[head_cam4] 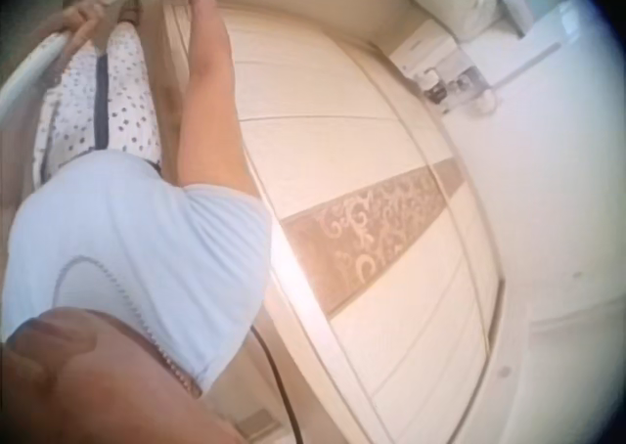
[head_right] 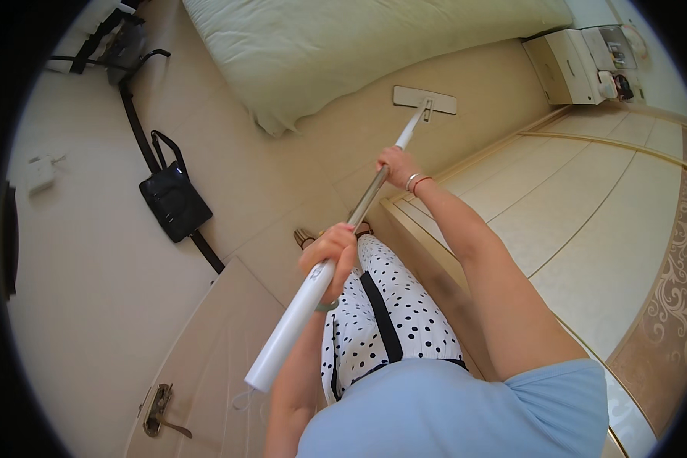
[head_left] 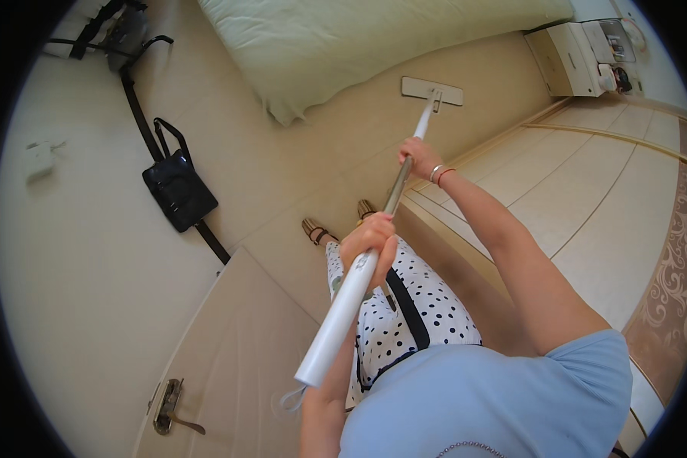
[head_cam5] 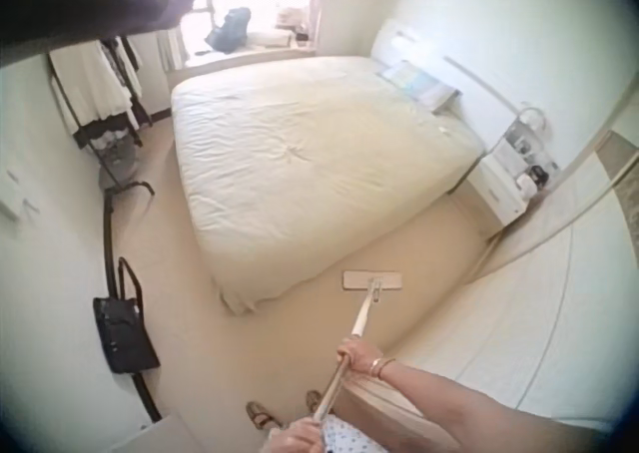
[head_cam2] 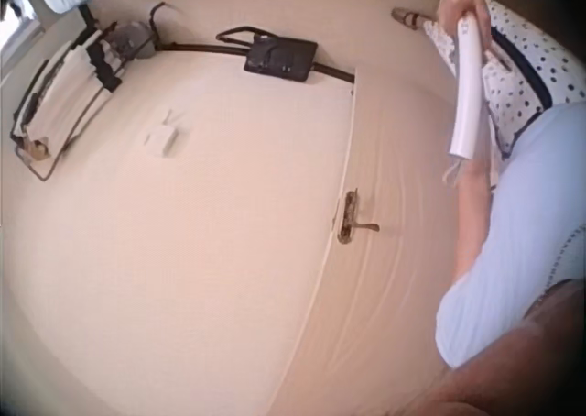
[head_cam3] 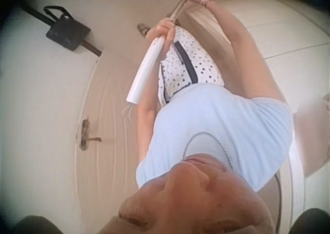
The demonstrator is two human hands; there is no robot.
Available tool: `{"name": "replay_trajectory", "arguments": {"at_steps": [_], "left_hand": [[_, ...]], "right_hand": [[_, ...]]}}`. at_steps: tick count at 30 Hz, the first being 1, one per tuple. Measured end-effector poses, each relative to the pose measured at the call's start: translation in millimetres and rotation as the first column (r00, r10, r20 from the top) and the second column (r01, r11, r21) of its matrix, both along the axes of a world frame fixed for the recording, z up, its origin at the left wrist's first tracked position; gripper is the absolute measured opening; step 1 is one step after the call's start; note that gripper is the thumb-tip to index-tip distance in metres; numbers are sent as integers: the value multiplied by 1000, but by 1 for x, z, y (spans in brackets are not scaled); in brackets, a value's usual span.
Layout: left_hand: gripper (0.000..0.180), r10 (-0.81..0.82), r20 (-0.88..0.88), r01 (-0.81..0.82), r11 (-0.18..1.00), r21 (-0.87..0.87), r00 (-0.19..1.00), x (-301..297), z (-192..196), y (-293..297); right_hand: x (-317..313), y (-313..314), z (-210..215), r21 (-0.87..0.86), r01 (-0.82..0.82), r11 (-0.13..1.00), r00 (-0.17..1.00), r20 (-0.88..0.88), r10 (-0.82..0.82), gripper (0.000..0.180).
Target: The person mops the tiled floors of a home using a white flat mop. They move systematically from a hallway into a bedroom with a green bedspread, then into a child's room with a bunk bed and pink bedding, cleaning the floor surfaces throughout.
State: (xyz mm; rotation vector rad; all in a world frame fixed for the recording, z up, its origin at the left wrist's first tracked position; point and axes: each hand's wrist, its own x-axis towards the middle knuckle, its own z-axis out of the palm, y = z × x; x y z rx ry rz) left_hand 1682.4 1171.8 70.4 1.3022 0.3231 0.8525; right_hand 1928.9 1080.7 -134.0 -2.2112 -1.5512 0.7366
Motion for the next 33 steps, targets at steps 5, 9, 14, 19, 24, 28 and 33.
{"name": "replay_trajectory", "arguments": {"at_steps": [5,9,14,19,24,28,33], "left_hand": [[24,-140,-7,140,986,94,990,23,8,-6],[26,-169,-60,176,974,142,984,2,36,4],[25,-195,-172,218,968,126,966,-56,89,26],[24,-169,-280,202,975,94,945,-110,154,47],[27,-180,-477,257,961,102,861,-153,208,49],[30,-149,-479,239,962,132,865,-147,241,48],[27,-143,-499,235,964,127,855,-160,255,43]], "right_hand": [[18,-20,16,-9,68,998,998,-4,-68,9],[-14,-21,15,101,80,992,997,5,-81,11],[-91,-1,27,206,57,977,986,-164,-23,12],[-186,38,79,359,41,932,968,-246,52,16],[-276,54,104,362,89,928,860,-497,112,27],[-313,61,120,334,-55,941,672,-685,283,30],[-303,76,127,99,-483,870,663,-608,437,14]]}}
